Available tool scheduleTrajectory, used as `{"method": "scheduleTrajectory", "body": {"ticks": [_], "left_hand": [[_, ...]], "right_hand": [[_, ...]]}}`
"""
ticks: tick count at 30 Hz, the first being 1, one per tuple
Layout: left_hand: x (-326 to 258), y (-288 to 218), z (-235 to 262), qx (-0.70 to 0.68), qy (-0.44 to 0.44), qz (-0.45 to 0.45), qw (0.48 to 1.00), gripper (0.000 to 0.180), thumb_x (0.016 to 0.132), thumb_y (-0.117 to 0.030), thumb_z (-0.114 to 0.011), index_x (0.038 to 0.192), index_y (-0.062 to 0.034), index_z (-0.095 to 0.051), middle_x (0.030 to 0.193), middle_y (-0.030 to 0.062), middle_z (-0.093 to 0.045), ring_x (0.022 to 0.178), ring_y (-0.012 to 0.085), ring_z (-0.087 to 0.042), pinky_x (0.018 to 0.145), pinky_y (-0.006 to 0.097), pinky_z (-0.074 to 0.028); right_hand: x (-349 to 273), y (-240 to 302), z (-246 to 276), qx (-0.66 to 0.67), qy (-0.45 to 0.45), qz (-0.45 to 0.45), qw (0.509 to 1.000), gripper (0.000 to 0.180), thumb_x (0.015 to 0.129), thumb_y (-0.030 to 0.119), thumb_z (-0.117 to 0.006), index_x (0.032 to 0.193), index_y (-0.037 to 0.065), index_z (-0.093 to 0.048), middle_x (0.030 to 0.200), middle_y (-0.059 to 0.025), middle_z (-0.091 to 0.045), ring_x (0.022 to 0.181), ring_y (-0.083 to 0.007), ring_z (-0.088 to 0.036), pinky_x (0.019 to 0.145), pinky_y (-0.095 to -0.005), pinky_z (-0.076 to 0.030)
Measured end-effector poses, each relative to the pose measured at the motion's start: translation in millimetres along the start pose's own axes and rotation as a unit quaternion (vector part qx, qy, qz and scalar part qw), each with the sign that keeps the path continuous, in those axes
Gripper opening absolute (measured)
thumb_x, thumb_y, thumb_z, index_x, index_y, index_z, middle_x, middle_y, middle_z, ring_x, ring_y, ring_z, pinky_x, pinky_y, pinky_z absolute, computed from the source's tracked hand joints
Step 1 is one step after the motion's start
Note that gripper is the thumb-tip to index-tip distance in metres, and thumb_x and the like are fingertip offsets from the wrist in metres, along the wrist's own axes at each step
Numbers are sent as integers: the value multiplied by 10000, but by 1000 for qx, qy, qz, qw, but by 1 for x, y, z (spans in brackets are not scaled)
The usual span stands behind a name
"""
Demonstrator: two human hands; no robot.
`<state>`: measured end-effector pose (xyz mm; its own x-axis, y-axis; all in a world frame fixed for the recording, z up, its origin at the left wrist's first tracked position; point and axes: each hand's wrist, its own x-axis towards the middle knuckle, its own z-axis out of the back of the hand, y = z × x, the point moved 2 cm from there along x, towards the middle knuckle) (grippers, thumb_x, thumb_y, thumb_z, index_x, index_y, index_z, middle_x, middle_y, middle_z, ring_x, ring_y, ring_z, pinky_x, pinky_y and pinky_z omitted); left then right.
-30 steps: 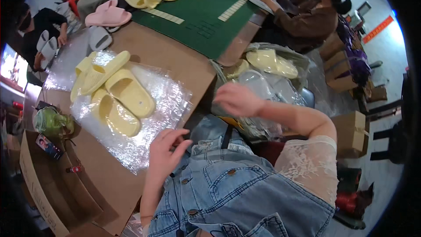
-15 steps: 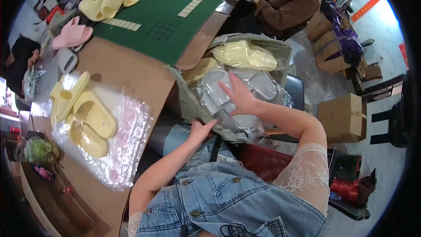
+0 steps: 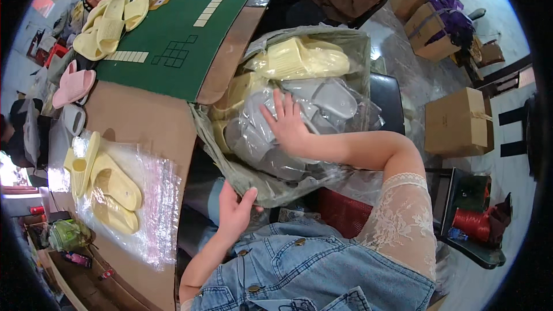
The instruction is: The person packs pairs of plastic slippers into clear plastic bags. They pick up slippers of various colors, including yellow, white, and black, from a table, place them into bags, and then put the packaged pairs into a large green sack. The process is repetitive and involves handling multiple pairs of slippers.
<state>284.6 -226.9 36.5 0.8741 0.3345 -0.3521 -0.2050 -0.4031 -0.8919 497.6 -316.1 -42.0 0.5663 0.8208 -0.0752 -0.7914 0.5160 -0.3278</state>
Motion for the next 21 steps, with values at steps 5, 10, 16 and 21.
{"method": "scheduleTrajectory", "body": {"ticks": [5, 10, 16, 21], "left_hand": [[-9, -31, 5, -47, -33, -13, 998, 309, 950, -34, -585, 1224, -2, -446, 1044, 111, -633, 743, 131, -632, 575, 265, -532], [7, 18, 17, -134, -115, 25, 984, 303, 951, -35, -594, 1239, 10, -512, 1094, 99, -647, 938, 196, -654, 809, 340, -541], [4, 27, 17, -211, -147, 186, 948, 559, 948, -84, -633, 1436, -73, -359, 1382, 93, -493, 1248, 232, -516, 1004, 421, -471], [7, 60, -1, -148, -101, 287, 941, 578, 920, -57, -652, 1430, -81, -383, 1343, 86, -540, 1220, 230, -543, 991, 402, -475]], "right_hand": [[29, -7, 0, 21, 44, -2, 999, 1127, 689, 434, -812, 1568, 94, -194, 1543, -392, -148, 1338, -544, -333, 1021, -605, -359], [12, -31, -6, 265, -11, 165, 950, 998, 732, 398, -814, 1523, 82, -294, 1549, -320, -209, 1370, -487, -333, 1099, -537, -330], [-44, -191, 20, 462, -277, -77, 839, 338, 781, 86, -760, 1053, 36, -567, 1061, -165, -567, 966, -311, -573, 849, -397, -478], [-133, -232, -104, 539, -42, -321, 778, 734, 713, 325, -883, 1278, 23, -525, 1189, -132, -593, 1086, -259, -578, 902, -373, -473]]}}
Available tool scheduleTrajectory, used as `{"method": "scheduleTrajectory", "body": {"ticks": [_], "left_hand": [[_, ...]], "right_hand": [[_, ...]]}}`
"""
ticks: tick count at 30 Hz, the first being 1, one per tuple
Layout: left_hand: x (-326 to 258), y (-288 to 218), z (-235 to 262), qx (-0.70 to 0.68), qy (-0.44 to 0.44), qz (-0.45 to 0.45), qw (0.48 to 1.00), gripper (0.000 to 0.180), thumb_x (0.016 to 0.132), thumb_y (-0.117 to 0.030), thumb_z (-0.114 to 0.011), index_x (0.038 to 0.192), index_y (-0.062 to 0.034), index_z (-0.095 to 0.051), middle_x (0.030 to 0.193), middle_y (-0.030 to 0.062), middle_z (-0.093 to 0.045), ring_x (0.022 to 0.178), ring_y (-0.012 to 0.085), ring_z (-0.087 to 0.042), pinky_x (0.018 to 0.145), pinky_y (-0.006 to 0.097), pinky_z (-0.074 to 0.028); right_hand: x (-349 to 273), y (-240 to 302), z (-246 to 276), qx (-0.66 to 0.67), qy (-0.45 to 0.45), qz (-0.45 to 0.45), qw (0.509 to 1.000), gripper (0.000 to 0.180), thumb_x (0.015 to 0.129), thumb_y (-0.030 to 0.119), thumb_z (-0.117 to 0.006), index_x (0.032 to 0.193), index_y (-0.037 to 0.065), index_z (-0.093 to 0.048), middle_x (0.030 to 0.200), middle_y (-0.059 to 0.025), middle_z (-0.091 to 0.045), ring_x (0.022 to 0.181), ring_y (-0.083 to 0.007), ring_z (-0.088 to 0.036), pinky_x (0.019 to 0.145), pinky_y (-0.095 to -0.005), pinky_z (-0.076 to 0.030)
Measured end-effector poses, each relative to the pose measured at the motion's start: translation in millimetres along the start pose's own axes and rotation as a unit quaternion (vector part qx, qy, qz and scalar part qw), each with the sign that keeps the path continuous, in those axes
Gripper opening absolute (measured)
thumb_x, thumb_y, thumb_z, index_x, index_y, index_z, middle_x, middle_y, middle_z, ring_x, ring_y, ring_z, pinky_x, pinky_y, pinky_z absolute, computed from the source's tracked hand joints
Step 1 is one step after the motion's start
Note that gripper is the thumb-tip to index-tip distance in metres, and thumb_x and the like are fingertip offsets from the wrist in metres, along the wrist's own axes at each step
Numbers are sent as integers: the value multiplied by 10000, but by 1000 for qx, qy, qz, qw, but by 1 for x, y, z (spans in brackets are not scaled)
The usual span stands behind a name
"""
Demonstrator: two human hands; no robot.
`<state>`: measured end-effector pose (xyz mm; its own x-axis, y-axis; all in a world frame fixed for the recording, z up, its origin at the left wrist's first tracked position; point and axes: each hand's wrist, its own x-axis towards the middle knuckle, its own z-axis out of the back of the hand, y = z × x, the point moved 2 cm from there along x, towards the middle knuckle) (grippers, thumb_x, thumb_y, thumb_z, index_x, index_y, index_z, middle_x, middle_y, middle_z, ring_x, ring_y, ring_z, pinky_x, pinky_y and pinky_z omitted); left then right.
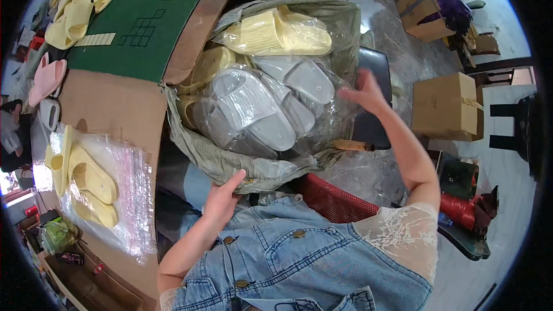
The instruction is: The person packs pairs of plastic slippers into clear plastic bags. They pick up slippers of various colors, including yellow, white, and black, from a table, place them into bags, and then put the packaged pairs into a large green sack. The process is repetitive and involves handling multiple pairs of slippers.
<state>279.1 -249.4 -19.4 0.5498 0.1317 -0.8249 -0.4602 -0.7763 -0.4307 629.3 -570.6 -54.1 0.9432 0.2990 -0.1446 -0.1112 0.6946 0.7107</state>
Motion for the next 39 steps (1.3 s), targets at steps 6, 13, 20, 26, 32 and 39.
{"method": "scheduleTrajectory", "body": {"ticks": [6, 13, 20, 26, 32, 39], "left_hand": [[9, 7, 22, 102, -43, -53, 992, 537, 830, 54, -608, 1347, 18, -466, 1229, 125, -623, 1107, 263, -618, 956, 370, -495], [-5, -16, 17, 239, -55, -55, 968, 446, 793, 52, -554, 1238, 60, -532, 1112, 139, -652, 977, 259, -648, 852, 361, -525], [-81, -64, -17, 89, -43, -123, 987, 443, 782, 70, -551, 1225, 51, -539, 1065, 139, -651, 928, 257, -657, 770, 365, -551], [-83, -52, 21, 94, 17, -102, 990, 421, 842, 21, -566, 1259, 59, -525, 1116, 147, -648, 930, 234, -669, 717, 333, -574], [-73, -45, 29, 276, -15, -167, 947, 367, 902, -97, -605, 1240, 42, -572, 1098, 98, -660, 950, 178, -628, 783, 320, -533], [-68, -65, 47, 319, -86, -319, 888, 508, 931, -160, -659, 1354, 47, -469, 1181, 115, -621, 1040, 167, -587, 950, 321, -459]], "right_hand": [[-74, -53, -55, 293, 231, -266, 889, 533, 808, 269, -816, 1240, 28, -616, 1151, -75, -660, 1069, -205, -608, 885, -360, -484], [-88, -46, -29, 319, 62, -208, 923, 308, 906, 172, -687, 1176, 29, -649, 1046, -36, -681, 945, -177, -660, 813, -313, -519], [-103, 97, 86, 398, -129, -157, 895, 491, 915, 254, -691, 1306, -14, -565, 1170, -86, -645, 1097, -201, -591, 955, -344, -447], [-93, 103, 84, 395, -23, -66, 916, 503, 937, 222, -662, 1344, -39, -524, 1260, -73, -595, 1164, -157, -530, 1003, -286, -392], [-69, 97, 84, 165, 111, -45, 979, 546, 921, 256, -697, 1325, -60, -513, 1202, -52, -601, 1071, -110, -522, 905, -271, -427], [-8, 181, 89, -209, -113, 163, 957, 502, 875, 339, -714, 1197, -27, -595, 1007, -114, -634, 962, -245, -597, 859, -359, -474]]}}
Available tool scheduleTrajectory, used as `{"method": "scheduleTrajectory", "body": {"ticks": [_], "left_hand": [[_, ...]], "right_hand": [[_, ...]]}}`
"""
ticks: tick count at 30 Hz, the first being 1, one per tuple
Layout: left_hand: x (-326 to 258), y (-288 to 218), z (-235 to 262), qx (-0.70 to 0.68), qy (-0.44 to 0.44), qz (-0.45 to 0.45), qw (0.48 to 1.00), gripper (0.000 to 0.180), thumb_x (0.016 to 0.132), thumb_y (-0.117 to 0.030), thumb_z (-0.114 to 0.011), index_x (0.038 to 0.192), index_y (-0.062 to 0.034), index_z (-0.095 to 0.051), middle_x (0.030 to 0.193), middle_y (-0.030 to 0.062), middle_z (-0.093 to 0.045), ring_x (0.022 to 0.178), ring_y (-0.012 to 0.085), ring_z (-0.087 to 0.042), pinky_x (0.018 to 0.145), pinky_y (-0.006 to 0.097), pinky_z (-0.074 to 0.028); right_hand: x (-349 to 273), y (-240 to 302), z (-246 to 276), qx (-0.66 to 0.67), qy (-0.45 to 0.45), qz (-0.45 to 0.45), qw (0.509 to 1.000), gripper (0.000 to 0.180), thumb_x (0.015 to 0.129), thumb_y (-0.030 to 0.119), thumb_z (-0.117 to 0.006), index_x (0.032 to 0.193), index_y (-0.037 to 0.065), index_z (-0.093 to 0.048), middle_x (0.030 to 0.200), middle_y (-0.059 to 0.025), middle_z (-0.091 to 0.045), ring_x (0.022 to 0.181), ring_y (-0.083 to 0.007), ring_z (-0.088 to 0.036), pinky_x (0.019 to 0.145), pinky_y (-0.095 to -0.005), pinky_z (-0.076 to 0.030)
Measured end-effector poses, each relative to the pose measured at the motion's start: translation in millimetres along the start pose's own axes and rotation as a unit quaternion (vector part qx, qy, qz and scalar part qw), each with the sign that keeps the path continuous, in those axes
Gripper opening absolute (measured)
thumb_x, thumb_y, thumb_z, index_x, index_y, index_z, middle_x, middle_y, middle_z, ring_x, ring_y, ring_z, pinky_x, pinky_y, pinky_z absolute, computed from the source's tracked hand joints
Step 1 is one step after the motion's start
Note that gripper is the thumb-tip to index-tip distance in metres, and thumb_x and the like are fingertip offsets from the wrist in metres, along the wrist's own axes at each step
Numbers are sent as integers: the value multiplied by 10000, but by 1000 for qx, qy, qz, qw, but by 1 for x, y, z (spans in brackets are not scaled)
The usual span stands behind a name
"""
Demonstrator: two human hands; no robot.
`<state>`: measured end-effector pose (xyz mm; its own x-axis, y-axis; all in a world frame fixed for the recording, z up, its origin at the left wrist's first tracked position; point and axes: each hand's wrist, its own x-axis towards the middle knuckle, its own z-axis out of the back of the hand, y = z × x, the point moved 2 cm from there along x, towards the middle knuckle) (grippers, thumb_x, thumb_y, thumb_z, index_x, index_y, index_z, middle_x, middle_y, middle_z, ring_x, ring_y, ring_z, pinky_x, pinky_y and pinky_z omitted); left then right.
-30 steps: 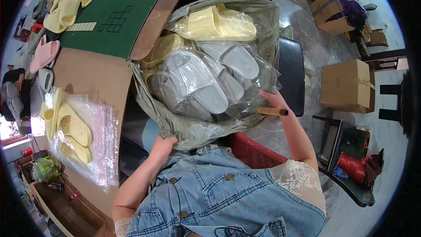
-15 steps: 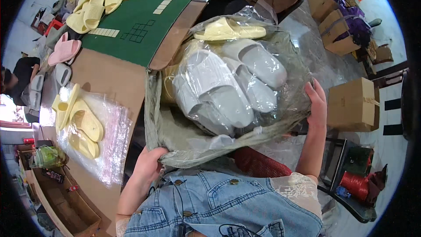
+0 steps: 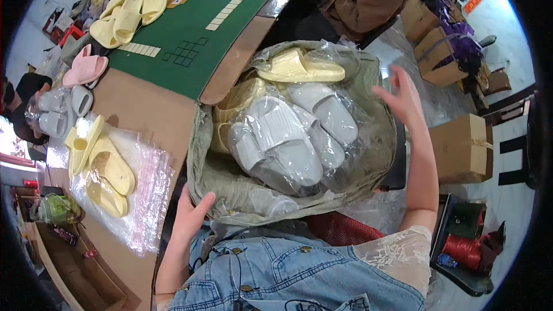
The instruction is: The person packs pairs of plastic slippers into clear plastic bags. They pick up slippers of various colors, including yellow, white, and black, from a table, place them into bags, and then put the packaged pairs into a large green sack. The process is repetitive and involves handling multiple pairs of slippers.
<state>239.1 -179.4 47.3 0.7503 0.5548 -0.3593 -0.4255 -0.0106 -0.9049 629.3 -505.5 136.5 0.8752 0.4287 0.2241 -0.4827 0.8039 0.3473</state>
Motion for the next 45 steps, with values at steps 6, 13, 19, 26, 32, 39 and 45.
{"method": "scheduleTrajectory", "body": {"ticks": [6, 13, 19, 26, 32, 39, 45], "left_hand": [[26, 3, 2, -173, -47, 24, 984, 656, 921, -149, -673, 1447, 42, -330, 1275, 158, -561, 1163, 198, -547, 1006, 323, -424], [85, 7, -20, -104, -48, -33, 993, 487, 853, 12, -587, 1335, 42, -516, 1233, 152, -635, 1141, 210, -599, 1004, 333, -448], [106, 41, -42, 284, -43, -170, 943, 295, 827, 29, -516, 1106, -5, -607, 1057, 214, -635, 1020, 395, -625, 857, 463, -522], [74, 56, -80, 407, 83, -213, 884, 254, 806, -21, -532, 1052, -50, -591, 982, 191, -590, 931, 394, -613, 792, 473, -523], [73, 65, -48, 130, -53, -36, 989, 352, 902, -2, -475, 1244, 3, -557, 1201, 220, -638, 1062, 357, -631, 878, 371, -499], [21, -19, -60, -248, 107, 72, 960, 429, 901, -8, -416, 1311, 47, -532, 1156, 72, -637, 1045, 130, -549, 922, 246, -433], [-12, -113, -34, -305, 184, -9, 934, 430, 919, -12, -415, 1332, 51, -517, 1227, 116, -625, 1136, 174, -584, 994, 321, -452]], "right_hand": [[131, 63, -90, 45, 32, 157, 986, 410, 866, 352, -684, 1118, 29, -681, 1070, -159, -678, 1051, -332, -628, 892, -422, -507], [198, 112, -273, -21, 146, 252, 956, 422, 753, 236, -702, 1129, 47, -673, 1170, -162, -667, 1123, -355, -614, 966, -434, -505], [165, 108, -315, -79, 172, 404, 895, 206, 726, 110, -637, 909, 117, -730, 927, -100, -677, 984, -309, -629, 853, -436, -511], [148, 81, -286, 25, 140, 313, 939, 232, 738, 28, -588, 936, 73, -700, 975, -126, -653, 1008, -347, -608, 865, -450, -491], [138, 65, -253, 123, 99, 129, 979, 257, 755, 32, -545, 980, 28, -670, 1017, -206, -677, 980, -417, -626, 865, -478, -488], [162, 70, -165, 202, -102, 185, 956, 275, 758, -10, -516, 971, 23, -686, 940, -200, -695, 926, -372, -667, 800, -420, -507], [213, 103, -35, 251, -205, 259, 910, 185, 747, -61, -582, 905, 26, -623, 770, -73, -653, 726, -164, -609, 698, -282, -476]]}}
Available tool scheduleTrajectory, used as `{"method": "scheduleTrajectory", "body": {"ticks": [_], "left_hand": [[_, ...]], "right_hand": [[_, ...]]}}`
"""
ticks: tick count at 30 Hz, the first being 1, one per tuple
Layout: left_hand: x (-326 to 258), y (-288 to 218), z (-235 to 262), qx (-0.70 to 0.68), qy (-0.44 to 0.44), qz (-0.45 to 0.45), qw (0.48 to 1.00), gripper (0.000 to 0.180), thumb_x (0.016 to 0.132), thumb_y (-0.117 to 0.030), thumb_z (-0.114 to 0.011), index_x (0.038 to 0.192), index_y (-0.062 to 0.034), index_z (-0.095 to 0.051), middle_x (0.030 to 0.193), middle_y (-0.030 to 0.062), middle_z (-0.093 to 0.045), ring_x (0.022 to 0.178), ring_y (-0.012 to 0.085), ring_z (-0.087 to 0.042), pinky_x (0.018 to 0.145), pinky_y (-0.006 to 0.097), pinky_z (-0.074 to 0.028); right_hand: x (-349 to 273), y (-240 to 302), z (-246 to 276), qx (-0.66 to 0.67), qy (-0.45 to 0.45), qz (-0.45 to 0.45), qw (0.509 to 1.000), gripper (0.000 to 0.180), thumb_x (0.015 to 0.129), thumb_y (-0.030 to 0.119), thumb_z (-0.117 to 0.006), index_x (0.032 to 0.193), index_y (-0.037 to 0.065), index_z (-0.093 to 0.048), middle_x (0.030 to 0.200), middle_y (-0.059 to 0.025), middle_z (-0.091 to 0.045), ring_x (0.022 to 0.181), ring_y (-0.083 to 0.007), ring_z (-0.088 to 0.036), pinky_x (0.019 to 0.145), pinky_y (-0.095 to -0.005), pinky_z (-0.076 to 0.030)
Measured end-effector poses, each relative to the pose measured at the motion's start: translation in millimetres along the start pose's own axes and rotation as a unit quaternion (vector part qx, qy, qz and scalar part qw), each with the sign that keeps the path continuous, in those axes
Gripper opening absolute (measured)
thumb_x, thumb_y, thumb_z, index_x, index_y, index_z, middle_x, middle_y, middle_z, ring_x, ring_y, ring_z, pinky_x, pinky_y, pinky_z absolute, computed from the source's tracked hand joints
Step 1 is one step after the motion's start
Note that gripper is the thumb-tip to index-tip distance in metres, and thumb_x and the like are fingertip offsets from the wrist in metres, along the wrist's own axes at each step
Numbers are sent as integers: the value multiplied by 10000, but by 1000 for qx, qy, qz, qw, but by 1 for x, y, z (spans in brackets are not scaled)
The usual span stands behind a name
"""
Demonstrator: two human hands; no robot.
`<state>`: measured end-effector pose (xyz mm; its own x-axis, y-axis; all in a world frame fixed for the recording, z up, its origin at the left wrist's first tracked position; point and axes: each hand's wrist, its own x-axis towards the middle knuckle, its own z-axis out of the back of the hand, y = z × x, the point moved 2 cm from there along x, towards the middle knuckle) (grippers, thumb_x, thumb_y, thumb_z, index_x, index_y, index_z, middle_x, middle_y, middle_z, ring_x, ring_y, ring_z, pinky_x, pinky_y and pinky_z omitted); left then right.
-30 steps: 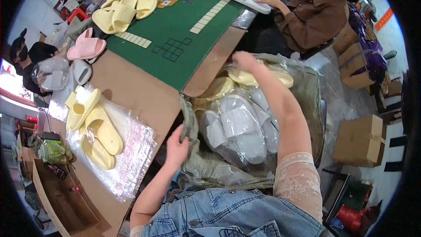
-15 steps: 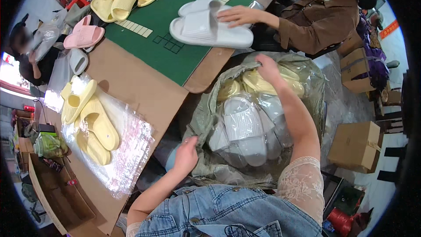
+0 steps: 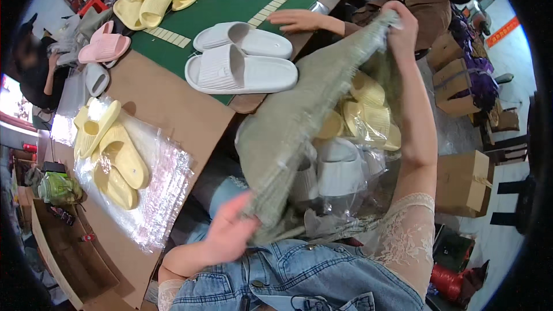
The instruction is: The person packs pairs of plastic slippers into clear plastic bags. They pick up slippers of various colors, including yellow, white, and black, from a table, place them into bags, and then put the packaged pairs into a large green sack. The process is repetitive and involves handling multiple pairs of slippers.
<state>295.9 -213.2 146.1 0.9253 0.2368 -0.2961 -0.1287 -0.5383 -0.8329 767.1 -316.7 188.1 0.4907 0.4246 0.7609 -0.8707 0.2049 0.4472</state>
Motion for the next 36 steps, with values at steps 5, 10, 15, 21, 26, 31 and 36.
{"method": "scheduleTrajectory", "body": {"ticks": [5, 10, 15, 21, 26, 31, 36], "left_hand": [[10, 11, 31, -132, -171, -15, 976, 504, 901, -40, -415, 1400, 28, -431, 1313, 182, -576, 1186, 288, -591, 1022, 426, -480], [-3, 39, 66, -126, -243, -44, 961, 543, 901, -83, -493, 1424, 21, -394, 1302, 159, -576, 1176, 266, -586, 1022, 402, -472], [-35, 77, 74, 31, -241, -46, 969, 698, 870, -289, -677, 1414, 41, -390, 1198, 123, -591, 1131, 227, -588, 996, 363, -466], [-23, 70, 23, 170, -132, 369, 904, 624, 835, -386, -785, 1275, 10, -588, 1171, 87, -655, 1084, 192, -612, 960, 316, -464], [9, 132, 35, 122, -78, 210, 967, 460, 900, -260, -734, 1263, -6, -610, 1259, 82, -631, 1139, 184, -585, 1002, 323, -454], [5, 79, 12, 62, -78, 140, 985, 463, 906, -133, -701, 1329, -19, -554, 1282, 86, -612, 1160, 210, -575, 1030, 353, -443], [-22, -2, 9, -1, -119, 9, 993, 630, 812, -51, -755, 1379, 0, -485, 1287, 148, -601, 1141, 301, -612, 968, 459, -519]], "right_hand": [[-55, -9, -19, -63, 151, -15, 986, 415, 768, 74, -678, 1172, 67, -583, 1141, -145, -614, 1048, -314, -587, 919, -397, -470], [-116, -34, 59, -226, 256, -162, 926, 922, 760, 504, -774, 1487, 113, -362, 1457, -178, -427, 1364, -363, -391, 1128, -456, -351], [-226, -95, 162, -338, 250, -401, 814, 1227, 636, 661, -812, 1507, -14, -272, 1476, -252, -403, 1372, -377, -411, 1114, -463, -366], [-372, -114, 149, -12, 224, -596, 771, 654, 840, 393, -767, 1274, -52, -566, 1101, -121, -680, 968, -247, -651, 844, -368, -511], [-367, -97, 117, 203, -41, -609, 766, 322, 932, 198, -639, 1176, -13, -624, 1011, -76, -675, 861, -184, -637, 765, -354, -507], [-279, -64, 155, 288, -169, -511, 792, 375, 895, 230, -626, 1229, 59, -617, 1128, -88, -644, 982, -225, -633, 852, -362, -505], [-164, -39, 199, 410, -263, -403, 775, 381, 962, 205, -563, 1264, -27, -579, 1234, -127, -636, 1105, -271, -621, 963, -418, -495]]}}
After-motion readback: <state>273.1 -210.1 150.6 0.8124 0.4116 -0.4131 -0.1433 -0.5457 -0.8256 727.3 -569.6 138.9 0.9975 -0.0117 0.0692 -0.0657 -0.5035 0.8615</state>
